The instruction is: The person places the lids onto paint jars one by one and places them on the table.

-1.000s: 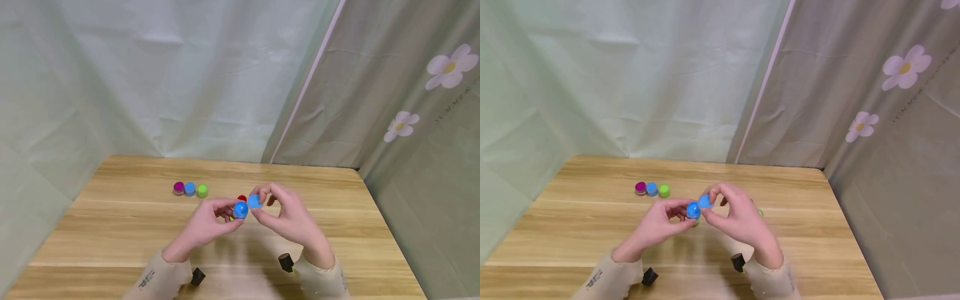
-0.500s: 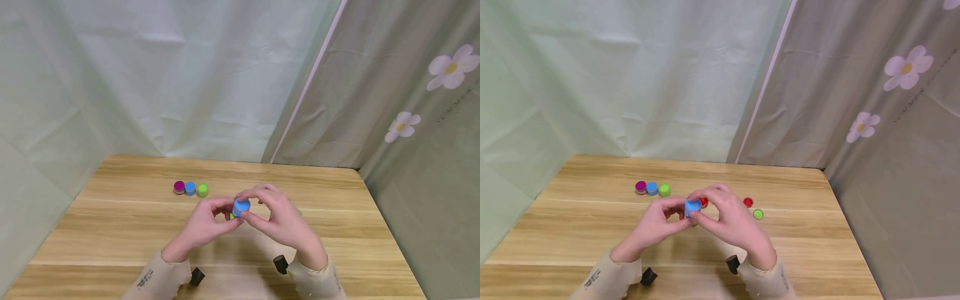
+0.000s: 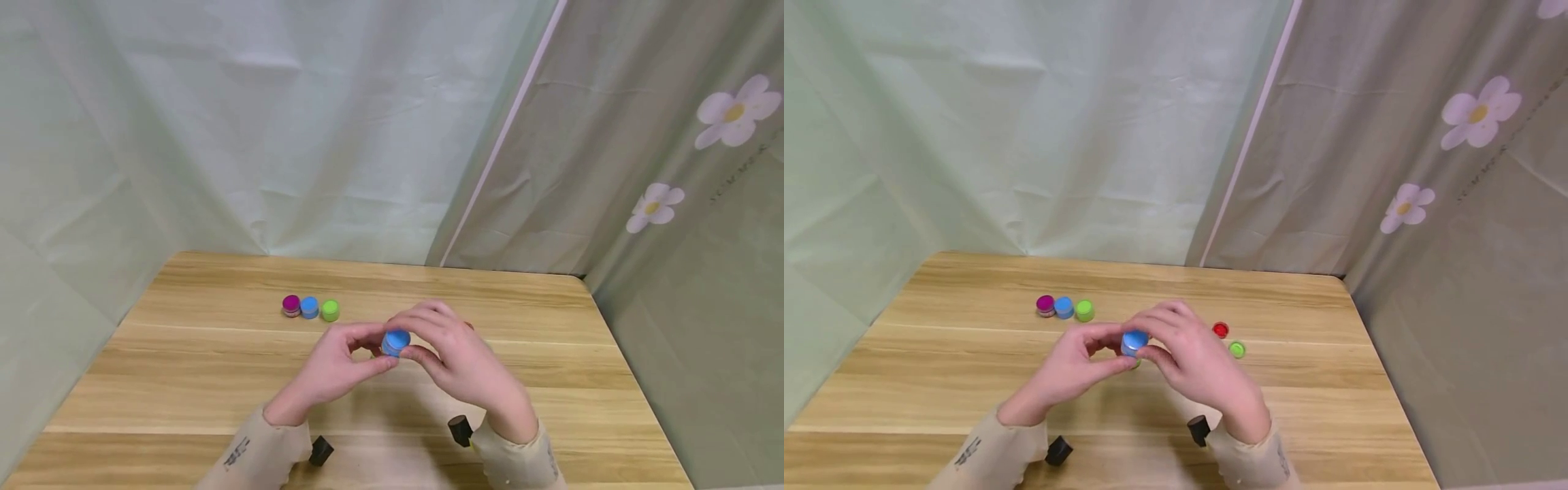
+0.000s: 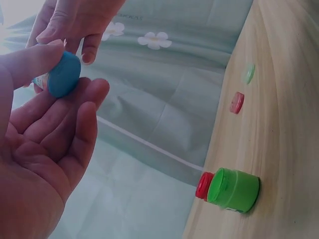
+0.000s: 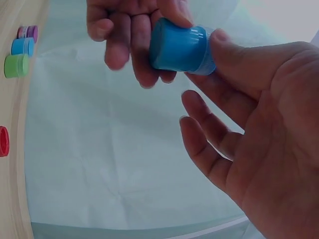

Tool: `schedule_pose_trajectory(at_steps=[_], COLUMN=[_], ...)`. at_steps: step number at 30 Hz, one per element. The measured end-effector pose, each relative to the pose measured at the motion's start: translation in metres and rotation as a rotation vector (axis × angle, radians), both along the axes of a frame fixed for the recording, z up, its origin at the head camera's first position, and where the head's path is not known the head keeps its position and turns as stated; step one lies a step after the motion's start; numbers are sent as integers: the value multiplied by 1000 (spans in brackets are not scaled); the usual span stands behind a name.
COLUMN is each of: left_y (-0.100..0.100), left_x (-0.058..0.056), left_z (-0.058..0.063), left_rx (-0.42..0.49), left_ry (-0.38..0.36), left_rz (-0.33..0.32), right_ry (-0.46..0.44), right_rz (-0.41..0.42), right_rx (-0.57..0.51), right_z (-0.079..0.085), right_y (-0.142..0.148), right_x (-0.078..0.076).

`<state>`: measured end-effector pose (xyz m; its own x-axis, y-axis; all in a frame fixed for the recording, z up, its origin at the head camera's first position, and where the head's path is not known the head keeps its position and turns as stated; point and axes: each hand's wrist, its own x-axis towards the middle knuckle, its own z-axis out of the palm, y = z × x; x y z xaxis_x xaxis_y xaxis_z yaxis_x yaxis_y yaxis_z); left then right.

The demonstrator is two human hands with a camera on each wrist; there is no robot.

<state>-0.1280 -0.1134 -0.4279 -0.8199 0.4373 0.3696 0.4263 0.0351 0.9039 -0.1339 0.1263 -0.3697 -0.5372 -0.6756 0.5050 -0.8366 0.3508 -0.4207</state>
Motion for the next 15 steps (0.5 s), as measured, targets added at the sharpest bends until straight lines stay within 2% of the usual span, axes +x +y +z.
schedule_pose_trajectory(at_steps=[5, 12, 15], left_y=[1, 3, 2], left_x=[1, 2, 2], left_z=[1, 4, 3], left_rx=[-43, -41, -23], left_ry=[-32, -86, -80], left_rz=[28, 62, 71], right_ry=[-11, -9, -16], right_rz=[-61, -213, -220], right_rx=[7, 36, 52], right_z=[0, -3, -3], right_y=[1, -4, -5], right_x=[2, 4, 5])
